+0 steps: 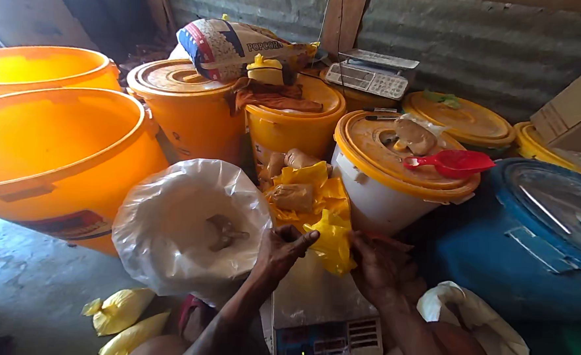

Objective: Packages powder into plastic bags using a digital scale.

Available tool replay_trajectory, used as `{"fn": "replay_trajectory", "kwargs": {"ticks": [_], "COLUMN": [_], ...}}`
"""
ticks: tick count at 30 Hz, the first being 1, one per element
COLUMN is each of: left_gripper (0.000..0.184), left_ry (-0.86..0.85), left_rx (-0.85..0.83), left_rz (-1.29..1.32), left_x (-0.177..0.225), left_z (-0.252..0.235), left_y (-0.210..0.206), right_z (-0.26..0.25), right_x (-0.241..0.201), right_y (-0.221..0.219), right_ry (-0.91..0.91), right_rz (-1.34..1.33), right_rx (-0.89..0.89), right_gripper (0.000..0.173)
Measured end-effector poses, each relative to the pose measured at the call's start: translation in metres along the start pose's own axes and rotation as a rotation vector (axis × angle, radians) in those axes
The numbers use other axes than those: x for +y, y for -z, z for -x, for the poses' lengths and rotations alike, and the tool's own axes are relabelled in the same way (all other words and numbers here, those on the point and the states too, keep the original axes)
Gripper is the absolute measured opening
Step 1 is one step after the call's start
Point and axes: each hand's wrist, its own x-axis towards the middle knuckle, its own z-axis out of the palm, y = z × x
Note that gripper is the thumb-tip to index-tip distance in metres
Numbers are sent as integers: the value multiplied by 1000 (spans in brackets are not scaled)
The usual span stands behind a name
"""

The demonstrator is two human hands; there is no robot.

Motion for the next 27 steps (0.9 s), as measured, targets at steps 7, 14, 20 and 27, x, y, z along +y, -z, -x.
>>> {"fn": "replay_trajectory", "kwargs": {"ticks": [7,14,20,27], "left_gripper": [17,8,10,43], "left_ry": [46,-19,82,251], "left_rx": [298,510,242,-59], "left_rz": [143,335,-378,-1046], "left_x": [24,44,43,8], "left_z": [-17,-26,-9,-13], "left_y": [34,102,77,24], "right_z": [-20,-6,-7,-51], "right_x": [-34,-50,-10,-4], "right_y": [31,60,55,11], "right_ry": [-2,297,331,100], "right_rz": [-145,-3,638,1186], "right_rx": [345,306,87,-234], "right_gripper": [29,9,39,38]}}
